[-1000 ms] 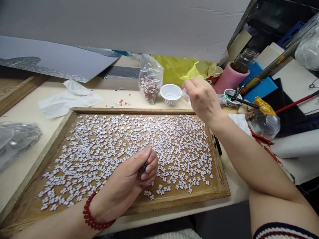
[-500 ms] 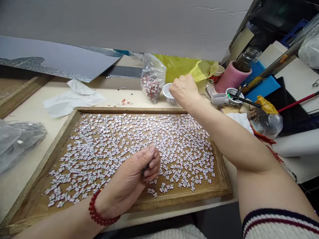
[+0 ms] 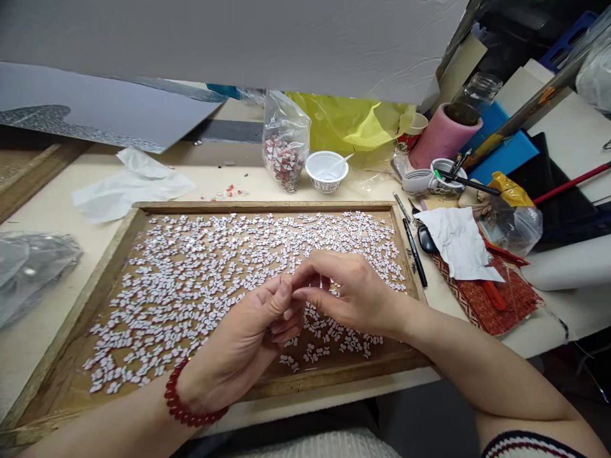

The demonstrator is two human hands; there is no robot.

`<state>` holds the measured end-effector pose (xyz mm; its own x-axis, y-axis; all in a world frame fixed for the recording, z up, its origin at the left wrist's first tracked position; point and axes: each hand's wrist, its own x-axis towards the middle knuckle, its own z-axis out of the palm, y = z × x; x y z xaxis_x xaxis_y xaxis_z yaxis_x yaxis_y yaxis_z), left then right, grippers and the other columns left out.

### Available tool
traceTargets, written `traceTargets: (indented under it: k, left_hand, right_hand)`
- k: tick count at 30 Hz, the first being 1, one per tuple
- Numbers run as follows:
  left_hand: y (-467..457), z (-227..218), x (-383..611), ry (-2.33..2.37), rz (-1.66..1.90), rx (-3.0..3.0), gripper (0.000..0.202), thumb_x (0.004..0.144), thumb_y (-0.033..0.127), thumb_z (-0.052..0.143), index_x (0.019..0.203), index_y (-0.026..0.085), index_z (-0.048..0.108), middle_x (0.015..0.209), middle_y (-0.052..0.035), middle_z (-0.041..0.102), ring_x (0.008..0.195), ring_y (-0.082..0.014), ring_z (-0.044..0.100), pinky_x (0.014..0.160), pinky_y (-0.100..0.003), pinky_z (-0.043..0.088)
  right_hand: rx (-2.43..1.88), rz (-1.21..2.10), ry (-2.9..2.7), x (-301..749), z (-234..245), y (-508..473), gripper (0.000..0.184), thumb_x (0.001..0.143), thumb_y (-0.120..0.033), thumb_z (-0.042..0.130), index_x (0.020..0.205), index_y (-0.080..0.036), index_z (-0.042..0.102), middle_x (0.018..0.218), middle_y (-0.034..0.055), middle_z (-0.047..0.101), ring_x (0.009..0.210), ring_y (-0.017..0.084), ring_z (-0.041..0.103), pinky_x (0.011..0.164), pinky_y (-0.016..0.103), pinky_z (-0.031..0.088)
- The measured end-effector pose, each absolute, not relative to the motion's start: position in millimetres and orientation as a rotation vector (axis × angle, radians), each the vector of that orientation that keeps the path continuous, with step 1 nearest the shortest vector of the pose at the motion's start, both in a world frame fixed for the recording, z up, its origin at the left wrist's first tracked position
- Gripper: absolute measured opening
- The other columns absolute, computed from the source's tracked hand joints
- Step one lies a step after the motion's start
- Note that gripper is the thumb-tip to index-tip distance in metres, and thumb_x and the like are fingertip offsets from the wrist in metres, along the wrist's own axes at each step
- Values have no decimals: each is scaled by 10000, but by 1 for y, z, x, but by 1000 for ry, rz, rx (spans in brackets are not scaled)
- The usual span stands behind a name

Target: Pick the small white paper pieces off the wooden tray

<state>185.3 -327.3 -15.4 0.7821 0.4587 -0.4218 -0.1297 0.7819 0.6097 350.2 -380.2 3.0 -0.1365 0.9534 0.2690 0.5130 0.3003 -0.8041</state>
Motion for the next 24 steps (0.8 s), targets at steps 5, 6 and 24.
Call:
traceTargets:
  k: [5, 6, 24]
  left_hand:
    - [-327, -15, 185, 609, 340, 599, 270, 873, 366, 631, 754, 151, 520, 577, 68, 373, 509, -60, 251, 459, -171, 233]
    - [-327, -16, 185, 607, 338, 601, 268, 874, 366, 630, 755, 150, 524, 574, 69, 370, 508, -60, 249, 459, -170, 233]
    - [-329, -12, 184, 617, 297, 563, 117, 922, 273, 552, 922, 159, 578, 675, 43, 465, 509, -48, 264, 472, -174, 222]
  right_hand:
    - [-1332, 718, -1697, 353, 2, -377, 42, 866, -206, 601, 872, -169, 620, 784, 22, 663, 708, 104, 600, 649, 252, 497]
    - [-1335, 724, -1697, 353, 2, -377, 36, 862, -200, 602, 866, -168, 618, 780, 21, 659, 694, 100, 593, 637, 249, 494]
    - [-1904, -43, -1767, 444, -19, -336, 36, 787, -166, 596, 774, -198, 603, 697, 9, 632, 586, 134, 538, 576, 283, 445]
